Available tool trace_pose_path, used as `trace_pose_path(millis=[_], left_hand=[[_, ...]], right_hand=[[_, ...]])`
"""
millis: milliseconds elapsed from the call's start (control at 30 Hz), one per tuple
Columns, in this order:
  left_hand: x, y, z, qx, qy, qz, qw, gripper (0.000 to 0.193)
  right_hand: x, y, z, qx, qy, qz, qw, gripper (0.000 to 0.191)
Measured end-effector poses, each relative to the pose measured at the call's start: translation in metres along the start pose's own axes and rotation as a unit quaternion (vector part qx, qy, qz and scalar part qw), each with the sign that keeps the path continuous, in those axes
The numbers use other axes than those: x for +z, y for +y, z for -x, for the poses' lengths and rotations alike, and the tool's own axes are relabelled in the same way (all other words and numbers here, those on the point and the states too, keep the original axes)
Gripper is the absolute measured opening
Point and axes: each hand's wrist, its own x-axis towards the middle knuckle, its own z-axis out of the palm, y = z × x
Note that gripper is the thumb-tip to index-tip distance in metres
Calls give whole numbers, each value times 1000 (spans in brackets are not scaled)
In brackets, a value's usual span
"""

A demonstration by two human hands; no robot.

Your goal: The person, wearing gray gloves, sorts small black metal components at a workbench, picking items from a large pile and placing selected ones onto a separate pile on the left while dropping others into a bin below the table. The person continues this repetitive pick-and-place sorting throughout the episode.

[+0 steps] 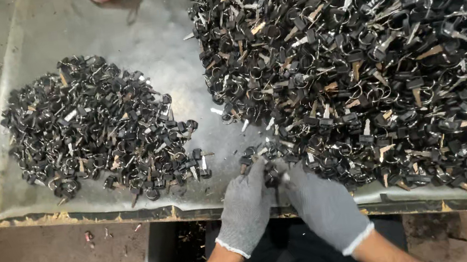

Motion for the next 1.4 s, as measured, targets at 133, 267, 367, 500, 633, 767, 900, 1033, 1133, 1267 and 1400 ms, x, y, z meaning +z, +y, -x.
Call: trace_pose_path(millis=[133, 267, 367, 500, 633, 767, 900, 1033, 1133, 1267, 1400], left_hand=[[0, 0, 4, 129, 75, -26, 988, 40], [1, 1, 8, 151, 97, -6, 984, 38], [3, 1, 9, 79, 96, 7, 992, 35], [10, 0, 13, 91, 108, -179, 974, 22], [14, -4, 15, 71, 131, -127, 981, 17], [15, -7, 15, 96, 114, -98, 984, 14], [14, -4, 17, 78, 93, -116, 986, 14], [14, 0, 16, 99, 126, -111, 981, 16], [13, 0, 15, 104, 111, -105, 983, 15], [-1, -7, 15, 107, 177, -20, 978, 12], [-24, -12, 14, -36, 401, 28, 915, 18]], right_hand=[[10, -9, 6, -30, 29, 167, 985, 19], [9, 6, -3, -31, -40, 34, 998, 41], [8, 13, -9, 9, -57, -74, 996, 37], [11, 8, 3, -37, 37, 62, 997, 24], [15, 5, 19, -17, 10, 61, 998, 34], [17, 7, 13, -44, 30, 75, 996, 23], [10, 7, 2, -80, 12, 66, 995, 21], [1, 3, 1, -17, -38, -44, 998, 23], [2, 1, 2, 54, -27, 33, 998, 22], [5, 6, 4, 25, -37, 14, 999, 28], [7, 12, 6, 48, -59, 45, 996, 26]])
